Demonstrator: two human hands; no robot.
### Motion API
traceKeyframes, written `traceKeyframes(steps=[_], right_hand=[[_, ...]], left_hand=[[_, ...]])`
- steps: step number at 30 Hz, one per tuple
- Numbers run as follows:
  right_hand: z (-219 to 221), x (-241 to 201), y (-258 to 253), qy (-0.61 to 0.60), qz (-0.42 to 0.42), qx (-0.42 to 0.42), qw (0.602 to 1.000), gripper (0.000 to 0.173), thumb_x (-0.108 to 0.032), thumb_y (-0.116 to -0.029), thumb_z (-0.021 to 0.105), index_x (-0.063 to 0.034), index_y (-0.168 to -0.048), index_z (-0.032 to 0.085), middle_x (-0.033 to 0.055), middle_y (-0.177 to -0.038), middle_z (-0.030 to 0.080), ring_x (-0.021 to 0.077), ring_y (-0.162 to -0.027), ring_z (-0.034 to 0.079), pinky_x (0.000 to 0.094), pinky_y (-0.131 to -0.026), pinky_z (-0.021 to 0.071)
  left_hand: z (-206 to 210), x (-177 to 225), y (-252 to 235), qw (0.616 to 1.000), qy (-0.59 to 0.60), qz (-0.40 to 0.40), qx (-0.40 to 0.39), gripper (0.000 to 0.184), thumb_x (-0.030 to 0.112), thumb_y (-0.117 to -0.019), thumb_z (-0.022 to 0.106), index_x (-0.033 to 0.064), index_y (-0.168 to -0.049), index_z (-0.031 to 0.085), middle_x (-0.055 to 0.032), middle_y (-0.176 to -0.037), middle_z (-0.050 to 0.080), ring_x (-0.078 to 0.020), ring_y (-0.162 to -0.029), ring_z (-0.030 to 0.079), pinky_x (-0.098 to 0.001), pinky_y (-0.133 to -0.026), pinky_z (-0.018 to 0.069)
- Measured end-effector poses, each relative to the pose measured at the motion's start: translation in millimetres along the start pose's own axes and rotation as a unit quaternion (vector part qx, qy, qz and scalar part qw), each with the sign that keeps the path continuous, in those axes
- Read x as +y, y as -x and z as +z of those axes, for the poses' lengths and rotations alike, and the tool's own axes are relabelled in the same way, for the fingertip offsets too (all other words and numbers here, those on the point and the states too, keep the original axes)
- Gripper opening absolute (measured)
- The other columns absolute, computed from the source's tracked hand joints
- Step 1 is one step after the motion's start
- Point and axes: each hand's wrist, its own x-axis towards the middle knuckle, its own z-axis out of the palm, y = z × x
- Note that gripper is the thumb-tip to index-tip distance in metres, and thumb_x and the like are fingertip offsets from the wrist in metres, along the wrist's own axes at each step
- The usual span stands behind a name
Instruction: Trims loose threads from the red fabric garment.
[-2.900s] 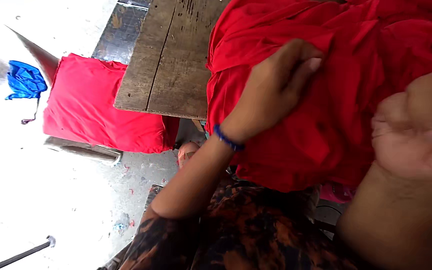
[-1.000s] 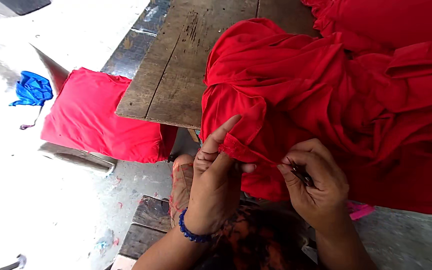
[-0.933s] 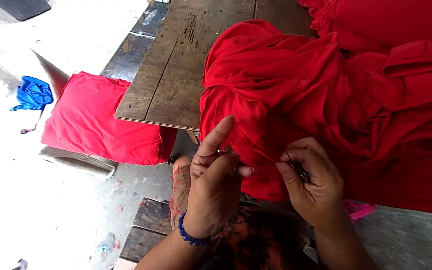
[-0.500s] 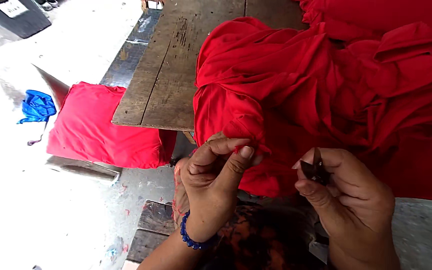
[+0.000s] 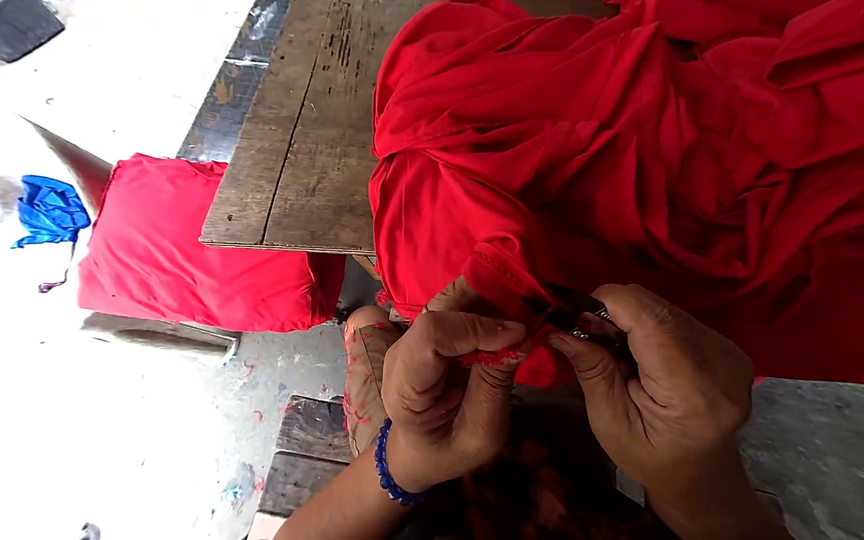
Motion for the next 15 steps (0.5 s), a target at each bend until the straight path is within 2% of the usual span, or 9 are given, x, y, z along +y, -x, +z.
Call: traceKeyframes(steps=[4, 6, 8, 11, 15], right_hand=[[1.6, 1.1, 0.6, 0.034, 0.001, 0.005, 0.999, 0.027, -0.026, -0.1078, 0.053, -0.0031, -0.101, 0.065, 0.0055, -0.074, 0.057, 0.0101, -0.067, 0.054, 0.0226, -0.061, 0.0398], [1.6, 3.4, 1.5, 0.007, 0.024, 0.004, 1.0, 0.027, -0.025, -0.1073, 0.055, -0.0017, -0.102, 0.066, 0.0054, -0.076, 0.06, 0.0075, -0.071, 0.057, 0.0203, -0.064, 0.0431], [0.4, 5.7, 3.1, -0.055, 0.054, -0.002, 0.997, 0.026, -0.027, -0.1068, 0.057, -0.0014, -0.105, 0.063, 0.0024, -0.082, 0.062, -0.0006, -0.077, 0.058, 0.0136, -0.07, 0.0464], [-0.2, 7.2, 5.7, -0.135, 0.066, -0.005, 0.989, 0.024, -0.025, -0.1058, 0.059, -0.0012, -0.109, 0.06, -0.0017, -0.088, 0.062, -0.0077, -0.081, 0.056, 0.0082, -0.075, 0.0471], [0.4, 7.4, 7.2, -0.155, 0.063, -0.01, 0.986, 0.024, -0.026, -0.1054, 0.06, -0.0022, -0.108, 0.06, -0.0035, -0.086, 0.062, -0.0092, -0.081, 0.056, 0.007, -0.074, 0.0468]], left_hand=[[0.3, -1.2, 1.1, 1.0, -0.029, -0.001, -0.01, 0.012, 0.009, -0.1026, 0.06, 0.0141, -0.112, 0.064, 0.006, -0.121, 0.068, -0.0039, -0.112, 0.066, -0.0229, -0.094, 0.0568], [1.4, -1.1, 0.4, 1.0, -0.016, -0.016, 0.003, 0.014, 0.011, -0.1016, 0.063, 0.0155, -0.115, 0.064, 0.0083, -0.116, 0.068, -0.0016, -0.106, 0.066, -0.0201, -0.09, 0.0568], [1.6, -0.5, -0.3, 0.999, 0.009, -0.04, 0.022, 0.032, 0.015, -0.0964, 0.072, 0.019, -0.126, 0.06, 0.0114, -0.114, 0.067, -0.0002, -0.101, 0.066, -0.0194, -0.087, 0.0582], [2.5, -1.0, -3.6, 0.997, 0.013, -0.053, 0.057, 0.05, 0.006, -0.0856, 0.081, 0.0161, -0.13, 0.062, 0.0094, -0.11, 0.07, -0.0023, -0.092, 0.069, -0.0218, -0.083, 0.0614], [-0.1, -5.3, -3.8, 0.997, -0.012, -0.032, 0.067, 0.033, 0.0, -0.0896, 0.076, 0.0106, -0.121, 0.071, 0.0051, -0.108, 0.074, -0.0047, -0.093, 0.071, -0.0231, -0.083, 0.0617]])
